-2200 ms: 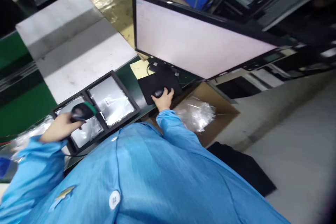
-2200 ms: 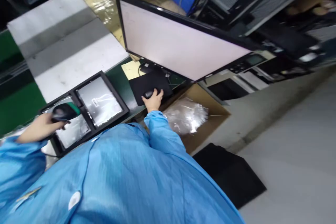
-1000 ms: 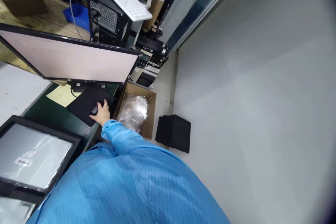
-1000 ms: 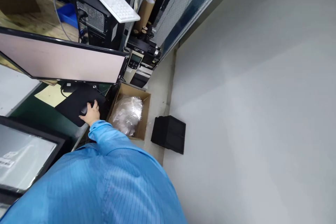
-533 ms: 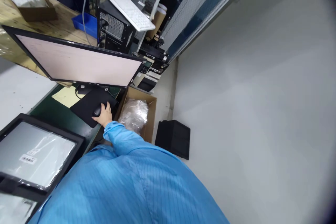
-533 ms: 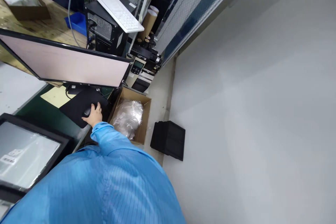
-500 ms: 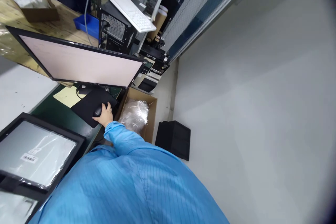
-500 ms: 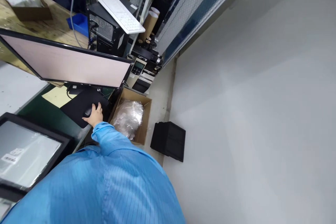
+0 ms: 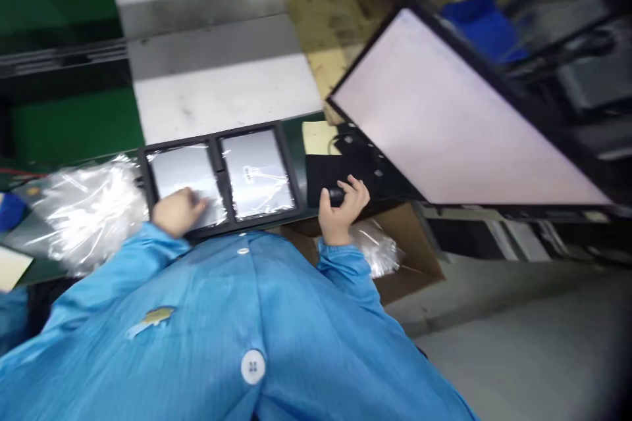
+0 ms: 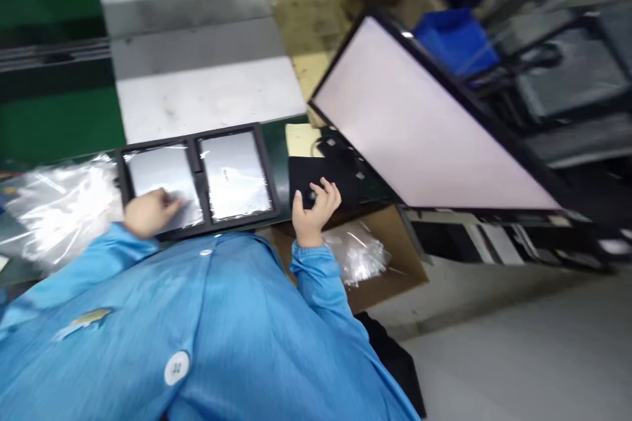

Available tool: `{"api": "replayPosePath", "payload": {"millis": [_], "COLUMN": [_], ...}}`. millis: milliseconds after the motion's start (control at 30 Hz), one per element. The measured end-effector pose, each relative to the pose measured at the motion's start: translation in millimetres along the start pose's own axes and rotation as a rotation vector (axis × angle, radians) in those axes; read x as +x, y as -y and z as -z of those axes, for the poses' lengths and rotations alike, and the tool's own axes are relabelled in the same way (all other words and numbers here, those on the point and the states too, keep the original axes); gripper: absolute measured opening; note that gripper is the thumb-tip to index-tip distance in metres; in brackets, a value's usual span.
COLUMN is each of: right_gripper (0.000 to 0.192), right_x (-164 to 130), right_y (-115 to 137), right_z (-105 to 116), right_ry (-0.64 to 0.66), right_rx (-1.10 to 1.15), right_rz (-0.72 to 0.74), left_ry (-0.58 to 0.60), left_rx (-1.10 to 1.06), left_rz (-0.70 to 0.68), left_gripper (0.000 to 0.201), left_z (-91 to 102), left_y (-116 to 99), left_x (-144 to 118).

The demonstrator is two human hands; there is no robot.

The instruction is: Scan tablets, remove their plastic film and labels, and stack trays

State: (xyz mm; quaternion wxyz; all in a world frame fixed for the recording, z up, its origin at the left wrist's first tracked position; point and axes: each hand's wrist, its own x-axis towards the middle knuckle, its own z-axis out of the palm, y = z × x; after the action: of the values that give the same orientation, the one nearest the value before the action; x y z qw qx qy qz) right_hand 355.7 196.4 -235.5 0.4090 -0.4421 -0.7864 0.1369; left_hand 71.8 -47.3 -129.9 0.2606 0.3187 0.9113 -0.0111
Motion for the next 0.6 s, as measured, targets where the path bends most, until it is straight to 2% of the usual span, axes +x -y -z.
{"api": "replayPosePath", "payload": {"millis": [33,100,200,267,333,433,533,600], "right_gripper": [0.028,0.02,0.021,0.023,0.026,0.025,0.024,0.024], "right_x": [-2,-8,-20,-29,-36,-45,-56,-64], "right_y": [17,55,107,132,152,177,204,222], "right_z": [-3,-8,-23,-36,-48,-67,-89,-107], "right_ry": [0.056,0.173,0.321,0.427,0.54,0.704,0.889,0.99], "right_rx": [0.081,0.221,0.347,0.37,0.375,0.431,0.523,0.572], "right_rz": [0.057,0.133,0.186,0.178,0.128,-0.031,-0.22,-0.335], "left_ry": [0.026,0.071,0.09,0.113,0.134,0.076,-0.083,-0.131], "left_rx": [0.051,0.132,0.1,0.033,-0.024,-0.188,-0.641,-0.917], "left_rz": [0.023,0.028,-0.005,-0.051,-0.098,-0.124,-0.108,-0.106], "left_gripper": [0.058,0.061,0.055,0.048,0.04,0.037,0.036,0.035], "left_z": [-6.8,-20.2,-31.9,-32.4,-29.6,-26.9,-32.3,-39.0], "left_y": [2,-6,-22,-18,0,51,106,130], "left_x": [-3,-1,9,15,19,20,17,16]}}
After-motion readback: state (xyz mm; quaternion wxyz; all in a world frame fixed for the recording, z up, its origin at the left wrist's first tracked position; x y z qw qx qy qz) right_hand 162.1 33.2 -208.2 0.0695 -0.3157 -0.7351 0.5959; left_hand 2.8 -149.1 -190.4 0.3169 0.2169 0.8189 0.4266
